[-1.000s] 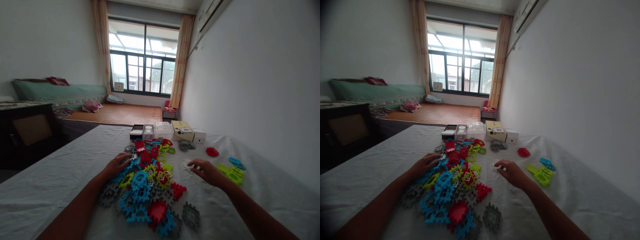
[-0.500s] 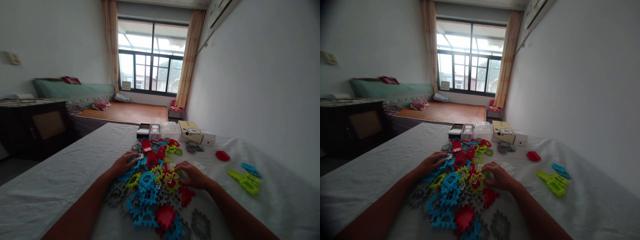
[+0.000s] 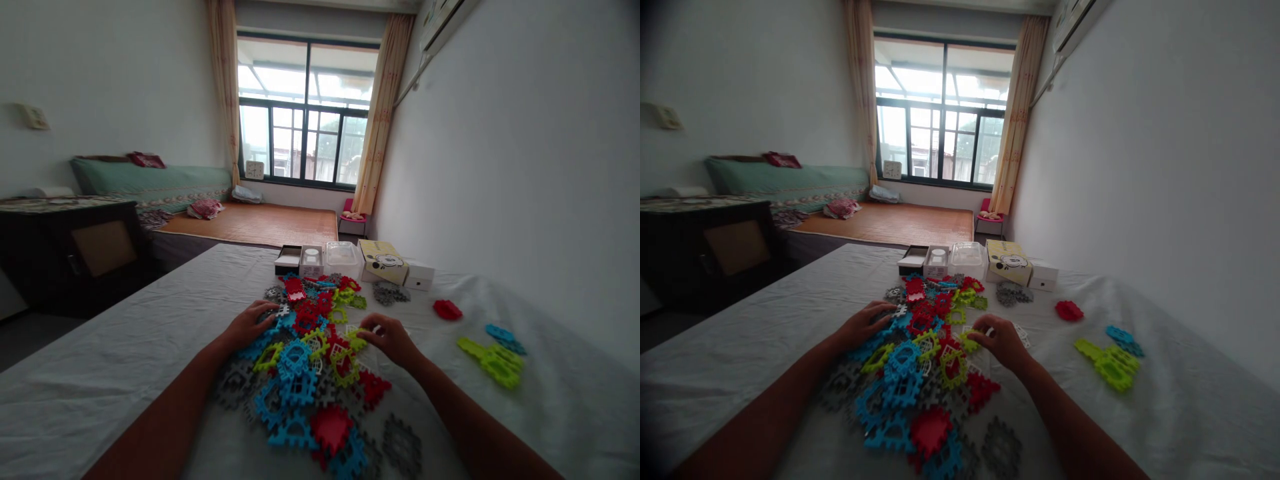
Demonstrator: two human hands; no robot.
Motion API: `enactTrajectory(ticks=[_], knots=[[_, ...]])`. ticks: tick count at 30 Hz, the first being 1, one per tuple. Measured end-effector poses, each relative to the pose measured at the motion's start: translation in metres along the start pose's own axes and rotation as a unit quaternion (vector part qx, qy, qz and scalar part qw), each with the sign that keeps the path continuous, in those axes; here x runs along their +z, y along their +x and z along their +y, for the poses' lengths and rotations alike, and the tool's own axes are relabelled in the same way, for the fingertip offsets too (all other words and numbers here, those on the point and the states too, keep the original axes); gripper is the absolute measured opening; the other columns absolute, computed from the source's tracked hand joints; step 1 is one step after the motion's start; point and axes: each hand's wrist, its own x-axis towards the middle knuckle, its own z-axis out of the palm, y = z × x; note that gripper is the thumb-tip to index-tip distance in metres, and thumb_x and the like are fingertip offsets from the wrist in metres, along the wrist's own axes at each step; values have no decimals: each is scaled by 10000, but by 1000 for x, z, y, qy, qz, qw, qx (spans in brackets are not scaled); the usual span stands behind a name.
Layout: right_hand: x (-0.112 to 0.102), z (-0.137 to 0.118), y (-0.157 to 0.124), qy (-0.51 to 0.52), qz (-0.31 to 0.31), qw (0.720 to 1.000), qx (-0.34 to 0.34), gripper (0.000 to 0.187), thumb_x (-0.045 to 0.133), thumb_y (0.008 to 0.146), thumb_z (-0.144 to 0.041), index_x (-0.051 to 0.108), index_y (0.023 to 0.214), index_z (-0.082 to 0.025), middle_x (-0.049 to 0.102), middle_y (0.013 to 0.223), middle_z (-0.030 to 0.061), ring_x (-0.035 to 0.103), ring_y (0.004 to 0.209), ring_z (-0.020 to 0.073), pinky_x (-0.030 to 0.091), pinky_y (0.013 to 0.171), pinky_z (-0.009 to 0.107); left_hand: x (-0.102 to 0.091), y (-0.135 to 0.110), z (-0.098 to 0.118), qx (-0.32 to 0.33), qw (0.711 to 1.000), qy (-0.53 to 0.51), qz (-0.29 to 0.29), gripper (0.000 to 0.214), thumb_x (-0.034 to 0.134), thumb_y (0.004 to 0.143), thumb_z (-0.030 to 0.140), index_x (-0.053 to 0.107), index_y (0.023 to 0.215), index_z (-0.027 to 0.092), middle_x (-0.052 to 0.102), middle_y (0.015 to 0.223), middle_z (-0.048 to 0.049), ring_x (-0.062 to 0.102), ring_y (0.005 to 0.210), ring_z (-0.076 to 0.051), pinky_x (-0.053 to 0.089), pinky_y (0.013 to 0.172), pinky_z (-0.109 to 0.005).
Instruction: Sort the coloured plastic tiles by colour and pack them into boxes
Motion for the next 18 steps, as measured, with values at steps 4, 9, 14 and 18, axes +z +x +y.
enactTrajectory(ticks=[4, 9, 14, 18], knots=[[-2, 4, 0, -1, 5, 1000, 26, 314, 579, 802, -493, 634, 739, -190, 629, 632, -14, 563, 585, 129, 443, 559, 236, 0, 0, -1, -1, 1000, 7, 2, 424, 464, 855, 482, 640, 1144, 226, 600, 1177, -77, 558, 1118, -242, 425, 996, -346], [-10, 4, 1, 21, 4, 998, 52, 302, 534, 824, -467, 626, 882, -186, 655, 658, -1, 580, 568, 136, 456, 557, 243, 0, 0, -2, 0, 1000, 15, 3, 427, 464, 851, 483, 642, 1141, 226, 611, 1172, -72, 570, 1111, -242, 432, 992, -341], [-61, 6, -13, -85, -12, 994, 65, 280, 553, 799, -469, 592, 860, -198, 670, 652, 4, 601, 576, 157, 446, 558, 261, 0, 2, -3, 3, 1000, 15, 9, 431, 463, 844, 498, 648, 1130, 233, 626, 1159, -66, 572, 1104, -242, 439, 981, -341], [-132, 41, -55, -190, 61, 972, 125, 319, 505, 805, -512, 619, 808, -214, 703, 737, 34, 641, 666, 189, 466, 615, 284, 1, 3, -3, 1, 1000, 20, 4, 458, 443, 844, 510, 642, 1141, 223, 616, 1167, -72, 568, 1108, -244, 433, 985, -349]])
